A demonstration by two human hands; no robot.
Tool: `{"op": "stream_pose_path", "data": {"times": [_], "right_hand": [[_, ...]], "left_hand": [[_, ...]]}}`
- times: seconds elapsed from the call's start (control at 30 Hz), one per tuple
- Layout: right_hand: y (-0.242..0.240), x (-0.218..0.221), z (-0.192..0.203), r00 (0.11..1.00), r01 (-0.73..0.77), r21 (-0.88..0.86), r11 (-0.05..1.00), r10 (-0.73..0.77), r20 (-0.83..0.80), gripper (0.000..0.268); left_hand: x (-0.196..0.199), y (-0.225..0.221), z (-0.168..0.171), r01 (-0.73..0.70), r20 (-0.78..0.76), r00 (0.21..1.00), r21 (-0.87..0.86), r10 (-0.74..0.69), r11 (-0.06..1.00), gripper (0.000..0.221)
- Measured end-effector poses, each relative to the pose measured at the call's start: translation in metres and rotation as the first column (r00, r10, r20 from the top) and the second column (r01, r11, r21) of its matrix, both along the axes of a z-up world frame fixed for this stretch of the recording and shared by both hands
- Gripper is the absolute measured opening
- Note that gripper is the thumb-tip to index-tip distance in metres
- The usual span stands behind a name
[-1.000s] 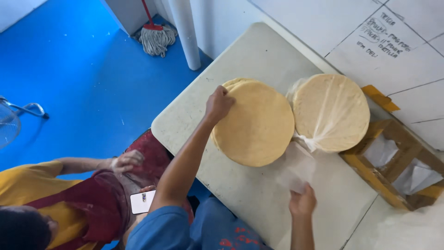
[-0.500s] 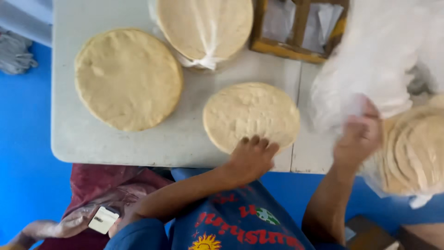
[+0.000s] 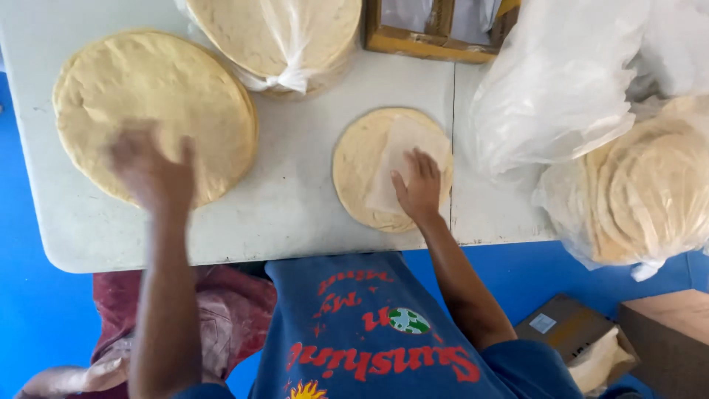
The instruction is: The person packs circular pizza bases into plastic bags by hand, stacks the bags on a white table, and places them into cardboard boxes.
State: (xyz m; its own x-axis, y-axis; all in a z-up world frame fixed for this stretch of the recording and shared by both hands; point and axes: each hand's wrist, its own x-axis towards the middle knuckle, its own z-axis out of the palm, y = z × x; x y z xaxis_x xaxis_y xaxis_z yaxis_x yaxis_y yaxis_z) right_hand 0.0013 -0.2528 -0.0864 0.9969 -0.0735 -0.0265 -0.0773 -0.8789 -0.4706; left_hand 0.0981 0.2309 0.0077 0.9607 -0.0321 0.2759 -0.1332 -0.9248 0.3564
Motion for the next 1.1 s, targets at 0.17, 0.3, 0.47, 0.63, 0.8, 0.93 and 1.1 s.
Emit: {"op": "stream_pose_path", "data": {"times": [0.17, 0.3, 0.47, 0.63, 0.8, 0.93, 1.1], "right_hand": [[0.023, 0.009, -0.018, 0.998, -0.054, -0.255, 0.965, 0.061, 0.018, 0.079], [0.037, 0.003, -0.04, 0.991, -0.121, -0.288, 0.95, 0.133, 0.023, 0.08], [0.034, 0.004, -0.042, 0.997, -0.054, -0.278, 0.959, 0.068, 0.041, 0.078], [0.042, 0.015, -0.038, 1.0, -0.009, -0.303, 0.953, 0.006, -0.012, 0.079], [0.047, 0.021, 0.024, 0.989, 0.046, -0.204, 0.978, -0.016, 0.147, 0.074], [0.036, -0.014, 0.121, 0.966, -0.102, 0.763, 0.639, -0.119, 0.23, 0.082], [-0.014, -0.049, 0.073, 0.909, 0.151, 0.853, 0.499, -0.41, 0.079, 0.064]], "left_hand": [[0.034, 0.085, -0.015, -0.508, -0.184, 0.835, 0.107, 0.519, 0.855, 0.09], [0.054, 0.106, 0.013, -0.598, -0.496, 0.649, 0.135, 0.576, 0.79, 0.079], [0.057, 0.164, -0.009, -0.369, -0.45, 0.835, -0.032, 0.316, 0.929, 0.047], [0.048, 0.057, 0.127, -0.388, -0.431, 0.902, -0.786, 0.022, 0.481, 0.031], [-0.018, -0.088, 0.234, -0.107, -0.269, 0.961, -0.561, -0.059, 0.821, 0.03], [-0.084, -0.21, 0.203, 0.351, -0.291, 0.814, -0.444, -0.503, 0.825, 0.042], [-0.086, -0.29, 0.069, 0.659, -0.291, 0.421, -0.552, -0.859, 0.511, 0.093]]}}
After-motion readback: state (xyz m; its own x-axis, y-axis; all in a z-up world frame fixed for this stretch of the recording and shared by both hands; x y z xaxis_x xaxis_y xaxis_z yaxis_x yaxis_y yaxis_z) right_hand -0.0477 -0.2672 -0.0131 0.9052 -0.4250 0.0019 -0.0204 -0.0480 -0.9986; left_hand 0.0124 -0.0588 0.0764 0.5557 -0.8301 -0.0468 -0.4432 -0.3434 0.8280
